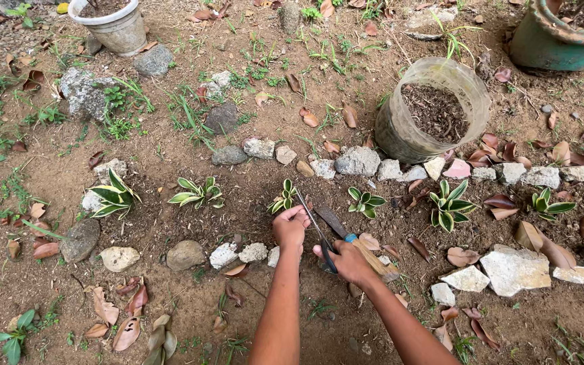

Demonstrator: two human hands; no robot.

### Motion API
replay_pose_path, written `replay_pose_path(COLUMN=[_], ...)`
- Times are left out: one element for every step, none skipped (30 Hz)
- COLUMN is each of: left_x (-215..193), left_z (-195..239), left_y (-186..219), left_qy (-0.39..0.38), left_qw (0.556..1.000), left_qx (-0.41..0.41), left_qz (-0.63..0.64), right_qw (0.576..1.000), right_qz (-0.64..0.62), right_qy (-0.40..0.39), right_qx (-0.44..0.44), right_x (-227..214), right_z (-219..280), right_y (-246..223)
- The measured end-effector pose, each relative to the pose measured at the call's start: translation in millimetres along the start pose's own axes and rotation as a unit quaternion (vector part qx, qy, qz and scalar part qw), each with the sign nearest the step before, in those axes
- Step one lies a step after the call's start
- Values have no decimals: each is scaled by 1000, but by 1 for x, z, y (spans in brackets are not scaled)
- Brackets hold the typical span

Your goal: The person uses a small hand hoe to loosen the soil around several small plants in a garden bed. They then use scissors to trim the leaves of the plants and add soil from a nearby container to the base of the plants.

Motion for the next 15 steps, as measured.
replay_pose_path(left_x=[0,-1,-1,-1,-2,-2,-3,-4,-4,-3,-4,-4,-4,-3,-3], left_z=[-2,-3,-3,-3,-1,0,1,2,3,4,3,4,5,6,7], left_y=[-3,-6,-7,-8,-8,-6,-3,0,3,7,11,14,15,16,18], left_qy=[1,2,3,6,9,12,17,23,27,33,40,46,40,34,28], left_qw=[1000,1000,1000,1000,1000,999,999,999,999,998,998,997,997,998,999], left_qx=[4,8,12,9,6,4,13,23,31,42,54,66,57,49,41], left_qz=[3,6,9,-5,-19,-34,-30,-27,-23,-23,-21,-19,-17,-15,-13], right_qw=[1000,1000,1000,1000,1000,1000,1000,999,999,1000,999,999,999,998,999], right_qz=[2,3,3,2,1,3,5,8,0,-8,-14,-18,-21,-23,-10], right_qy=[-1,-3,-6,-10,-13,-13,-14,-15,-15,-14,-14,-21,-27,-33,-28], right_qx=[5,9,11,13,15,20,24,29,28,27,24,30,37,43,41], right_x=[1,2,4,6,9,11,12,14,14,14,14,14,13,10,6], right_z=[1,2,2,1,0,-2,-3,-5,-6,-6,-6,-7,-7,-6,-6], right_y=[1,2,3,4,6,9,12,16,20,23,24,24,22,20,15])
Point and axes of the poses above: each hand's wrist, its own z-axis away from the middle knuckle, its own x-axis out of the palm, y = z × x, the point moved 3 cm from there along -z, towards the middle knuckle, and after that the axes turned 7 degrees about y, right-handed, at the moved point
